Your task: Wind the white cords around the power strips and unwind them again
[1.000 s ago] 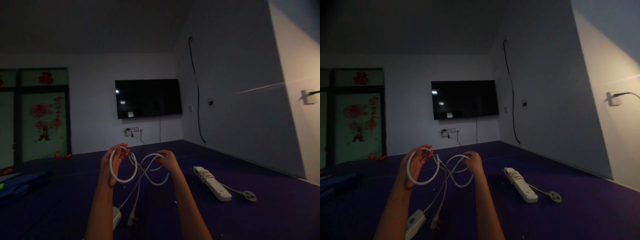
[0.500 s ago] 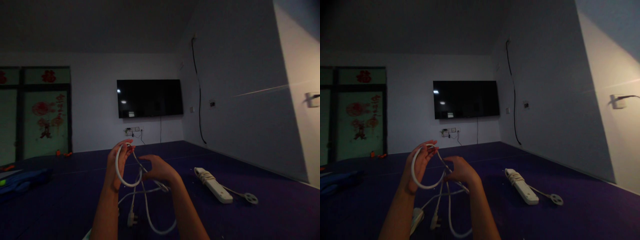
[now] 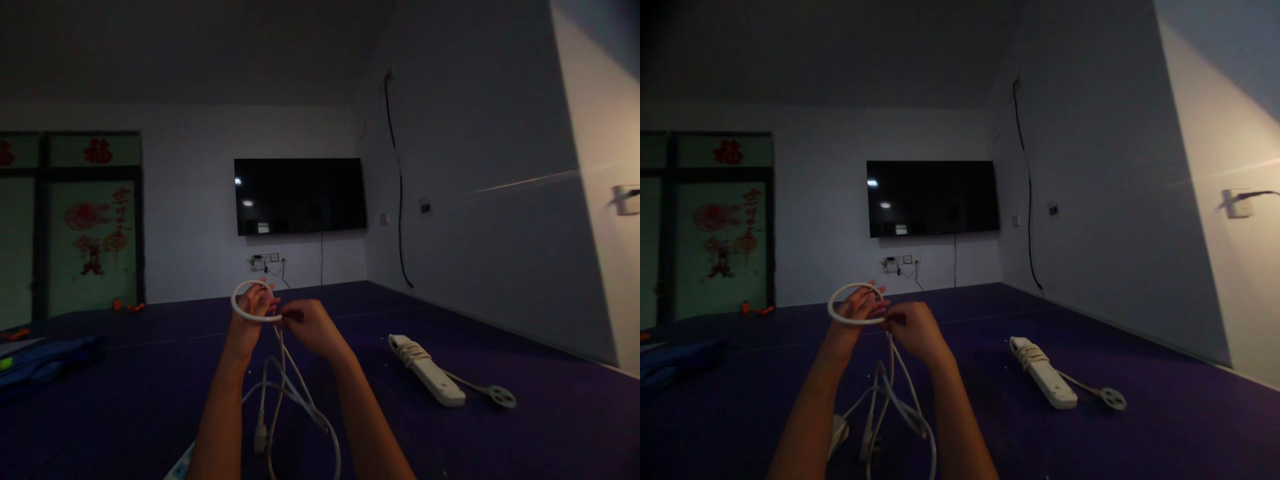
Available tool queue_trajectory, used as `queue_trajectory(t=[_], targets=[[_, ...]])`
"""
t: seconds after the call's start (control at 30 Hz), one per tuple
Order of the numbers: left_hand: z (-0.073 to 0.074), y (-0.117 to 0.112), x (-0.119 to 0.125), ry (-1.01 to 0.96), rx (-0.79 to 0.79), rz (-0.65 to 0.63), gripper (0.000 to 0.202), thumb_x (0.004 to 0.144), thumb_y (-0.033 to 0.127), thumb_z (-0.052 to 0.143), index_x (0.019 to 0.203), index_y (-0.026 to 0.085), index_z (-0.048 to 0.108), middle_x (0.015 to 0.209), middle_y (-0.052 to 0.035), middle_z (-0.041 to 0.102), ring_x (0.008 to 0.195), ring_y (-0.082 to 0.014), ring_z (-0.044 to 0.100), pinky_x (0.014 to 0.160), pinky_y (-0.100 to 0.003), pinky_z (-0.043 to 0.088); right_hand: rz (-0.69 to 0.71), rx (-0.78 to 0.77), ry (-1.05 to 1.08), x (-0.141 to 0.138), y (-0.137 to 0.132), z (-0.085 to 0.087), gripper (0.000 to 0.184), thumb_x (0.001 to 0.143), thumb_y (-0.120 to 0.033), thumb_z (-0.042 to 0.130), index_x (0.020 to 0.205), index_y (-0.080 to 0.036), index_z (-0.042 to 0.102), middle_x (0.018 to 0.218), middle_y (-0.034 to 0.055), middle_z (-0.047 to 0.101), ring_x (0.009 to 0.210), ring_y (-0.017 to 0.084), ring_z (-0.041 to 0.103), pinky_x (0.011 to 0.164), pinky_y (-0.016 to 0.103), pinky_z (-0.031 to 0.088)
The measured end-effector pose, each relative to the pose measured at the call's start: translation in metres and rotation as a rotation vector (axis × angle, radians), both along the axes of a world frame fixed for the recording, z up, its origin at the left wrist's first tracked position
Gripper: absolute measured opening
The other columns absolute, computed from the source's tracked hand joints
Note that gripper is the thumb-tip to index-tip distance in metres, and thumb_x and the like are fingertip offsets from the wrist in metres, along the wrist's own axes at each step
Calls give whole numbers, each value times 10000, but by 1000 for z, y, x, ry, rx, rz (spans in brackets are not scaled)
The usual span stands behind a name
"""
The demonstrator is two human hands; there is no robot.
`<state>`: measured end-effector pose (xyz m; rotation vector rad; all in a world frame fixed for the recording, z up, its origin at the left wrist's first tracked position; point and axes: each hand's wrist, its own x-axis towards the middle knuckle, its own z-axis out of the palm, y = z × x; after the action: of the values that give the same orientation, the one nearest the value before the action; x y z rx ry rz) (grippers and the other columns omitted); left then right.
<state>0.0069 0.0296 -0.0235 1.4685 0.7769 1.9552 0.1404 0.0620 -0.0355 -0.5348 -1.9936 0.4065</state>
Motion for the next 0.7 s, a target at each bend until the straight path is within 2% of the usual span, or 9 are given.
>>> queue_trajectory(t=[0.17, 0.3, 0.43, 0.57, 0.63, 0.7], targets=[[-10, 7, 3, 91, -186, -74, 575, 588, 453, 748, 1043, 150, 569, 944, -69, 665, 763, -171, 642, 729, -297, 494, -223, 27, 154, 5, 3, 2, 180, 771, -294, 565, 804, -200, 715, 739, 20, 703, 676, 153, 617, 628, 229, 422], [-19, 11, 6, 176, -336, -142, 576, 681, 396, 706, 1178, 198, 492, 1059, -83, 632, 737, -155, 650, 693, -287, 488, -447, -12, 226, 16, 6, 1, 209, 791, -338, 541, 823, -209, 703, 751, 30, 708, 709, 162, 633, 628, 229, 420], [-29, 16, 6, 389, -397, -150, 609, 737, 417, 639, 1263, 198, 424, 1104, -98, 598, 770, -152, 636, 698, -278, 463, -571, -70, 232, 26, 11, -2, 221, 796, -353, 532, 802, -212, 703, 760, 37, 712, 706, 166, 640, 638, 234, 422], [-41, 23, 0, 747, -450, -102, 637, 768, 465, 547, 1313, 179, 379, 1171, -111, 563, 837, -165, 612, 729, -284, 444, -643, -115, 240, 33, 15, -5, 227, 795, -359, 535, 814, -209, 704, 772, 40, 716, 720, 167, 644, 643, 230, 421], [-48, 29, -3, 868, -480, -86, 636, 735, 471, 564, 1279, 172, 428, 1128, -97, 587, 832, -172, 600, 718, -282, 438, -678, -136, 240, 36, 17, -7, 240, 798, -365, 533, 831, -204, 706, 782, 46, 718, 730, 171, 646, 633, 229, 419], [-56, 37, -6, 934, -519, -65, 592, 682, 454, 610, 1187, 161, 514, 982, -65, 635, 775, -174, 586, 671, -275, 427, -714, -151, 231, 38, 18, -8, 249, 803, -367, 529, 848, -200, 709, 807, 55, 720, 753, 175, 649, 634, 229, 420]])
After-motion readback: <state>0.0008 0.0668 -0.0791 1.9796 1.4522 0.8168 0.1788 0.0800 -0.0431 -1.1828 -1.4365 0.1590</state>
